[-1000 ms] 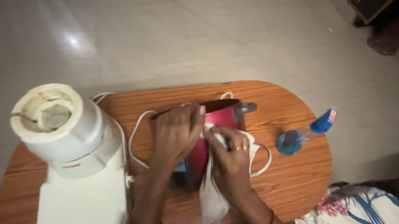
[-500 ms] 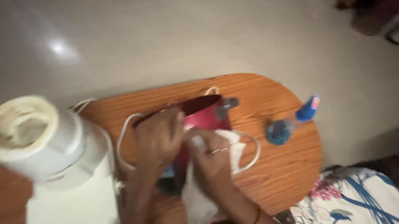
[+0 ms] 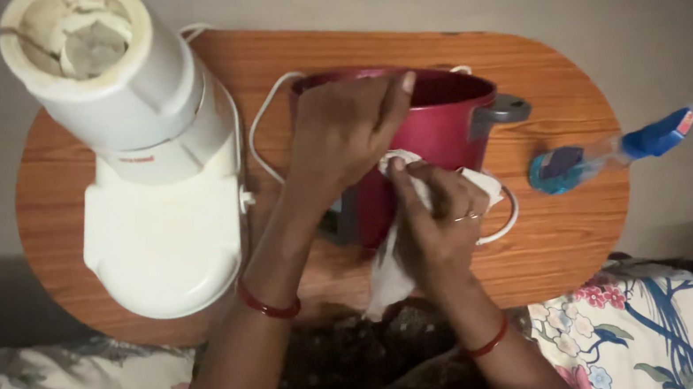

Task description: The person cleans a red rice cooker by spraying liquid from a bottle and wiping the interior and exterior with a cloth. They wipe the heating plate and the bottom of the unit before coiling the power cord.

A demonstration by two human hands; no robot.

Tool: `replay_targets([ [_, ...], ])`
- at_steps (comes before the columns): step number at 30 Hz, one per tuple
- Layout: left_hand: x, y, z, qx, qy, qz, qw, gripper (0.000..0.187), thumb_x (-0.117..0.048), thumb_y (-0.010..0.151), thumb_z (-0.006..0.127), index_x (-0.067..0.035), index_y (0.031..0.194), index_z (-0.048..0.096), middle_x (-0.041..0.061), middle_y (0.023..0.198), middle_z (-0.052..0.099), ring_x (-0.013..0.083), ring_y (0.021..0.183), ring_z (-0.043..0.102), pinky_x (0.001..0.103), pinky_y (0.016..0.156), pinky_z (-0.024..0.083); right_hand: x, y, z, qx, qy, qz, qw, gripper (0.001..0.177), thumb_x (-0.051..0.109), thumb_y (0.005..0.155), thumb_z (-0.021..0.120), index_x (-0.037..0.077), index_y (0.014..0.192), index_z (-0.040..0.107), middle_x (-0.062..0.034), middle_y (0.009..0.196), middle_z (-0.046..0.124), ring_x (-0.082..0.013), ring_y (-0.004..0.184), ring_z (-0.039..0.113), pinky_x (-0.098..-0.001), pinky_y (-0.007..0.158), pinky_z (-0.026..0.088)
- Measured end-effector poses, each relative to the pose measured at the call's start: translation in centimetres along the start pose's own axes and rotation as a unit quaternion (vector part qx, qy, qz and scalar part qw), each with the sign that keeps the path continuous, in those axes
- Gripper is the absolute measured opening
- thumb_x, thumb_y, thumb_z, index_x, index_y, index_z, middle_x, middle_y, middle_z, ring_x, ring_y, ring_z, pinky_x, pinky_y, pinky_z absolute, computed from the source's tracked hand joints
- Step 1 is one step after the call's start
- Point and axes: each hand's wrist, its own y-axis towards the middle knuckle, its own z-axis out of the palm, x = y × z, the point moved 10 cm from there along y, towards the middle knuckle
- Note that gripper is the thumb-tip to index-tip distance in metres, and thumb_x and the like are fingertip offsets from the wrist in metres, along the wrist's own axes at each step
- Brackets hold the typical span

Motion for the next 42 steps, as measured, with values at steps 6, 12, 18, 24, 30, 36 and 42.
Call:
replay_targets([
  [6,1.9,-0.2,2.6,0.045,-0.061,-0.093,0.993,0.042,-0.039,0.106,0.061,-0.008,0.078,0.066,0.008,0.057,0.052,0.0263,0.050,0.054,0.042,0.051,0.044,-5.3,0.9,-1.5,-0.092,0.095,0.125,0.983,0.040,-0.015,0.102,0.062,0.004,0.136,0.069,-0.0176,0.119,0.059,-0.0269,0.112,0.059,-0.0345,0.094,0.054],
  [12,2.7,0.4,5.1,0.078,-0.048,-0.132,0.987,0.042,-0.046,0.100,0.061,-0.009,0.081,0.071,0.006,0.052,0.059,0.0224,0.045,0.059,0.039,0.046,0.050,-1.8,0.0,-1.0,-0.068,-0.006,0.058,0.996,0.040,-0.007,0.093,0.070,0.006,0.130,0.070,-0.0160,0.117,0.060,-0.0313,0.113,0.056,-0.0431,0.098,0.050],
  [18,1.4,0.2,4.5,0.045,-0.040,-0.107,0.992,0.042,-0.043,0.102,0.059,-0.006,0.088,0.073,0.007,0.054,0.060,0.0185,0.045,0.059,0.037,0.047,0.051,0.1,-1.6,-0.5,-0.030,-0.015,-0.010,0.999,0.042,-0.009,0.089,0.071,0.010,0.126,0.071,-0.0143,0.116,0.064,-0.0315,0.112,0.058,-0.0429,0.098,0.046],
  [24,1.1,0.6,5.6,0.056,-0.038,-0.106,0.992,0.041,-0.039,0.103,0.059,-0.007,0.081,0.072,0.008,0.057,0.063,0.0198,0.048,0.061,0.037,0.047,0.051,-6.2,1.4,-1.8,-0.089,0.085,0.127,0.984,0.048,-0.013,0.095,0.059,0.010,0.136,0.069,-0.0142,0.121,0.058,-0.0287,0.115,0.057,-0.0399,0.097,0.052],
  [30,1.7,0.8,5.4,0.035,-0.029,-0.103,0.994,0.035,-0.036,0.100,0.061,-0.008,0.083,0.075,0.004,0.047,0.058,0.0153,0.038,0.055,0.038,0.047,0.050,-1.4,-0.5,-1.1,-0.063,-0.040,0.019,0.997,0.039,-0.001,0.093,0.073,0.012,0.129,0.072,-0.0142,0.119,0.064,-0.0300,0.113,0.057,-0.0428,0.095,0.050],
  [36,1.9,0.7,6.8,0.106,-0.004,-0.112,0.988,0.045,-0.041,0.104,0.058,-0.005,0.082,0.072,0.002,0.045,0.056,0.0134,0.037,0.054,0.032,0.040,0.047,0.3,-1.6,-0.8,-0.043,-0.041,-0.012,0.998,0.036,-0.002,0.091,0.071,0.010,0.126,0.074,-0.0169,0.118,0.066,-0.0308,0.108,0.058,-0.0413,0.089,0.049],
  [42,0.1,1.3,5.0,0.067,0.001,-0.094,0.993,0.054,-0.048,0.107,0.054,-0.008,0.075,0.070,0.003,0.050,0.052,0.0141,0.043,0.049,0.032,0.044,0.043,-6.0,4.3,-1.3,-0.079,0.000,0.096,0.992,0.039,-0.008,0.097,0.065,0.008,0.132,0.071,-0.0172,0.120,0.064,-0.0332,0.113,0.058,-0.0413,0.094,0.050],
])
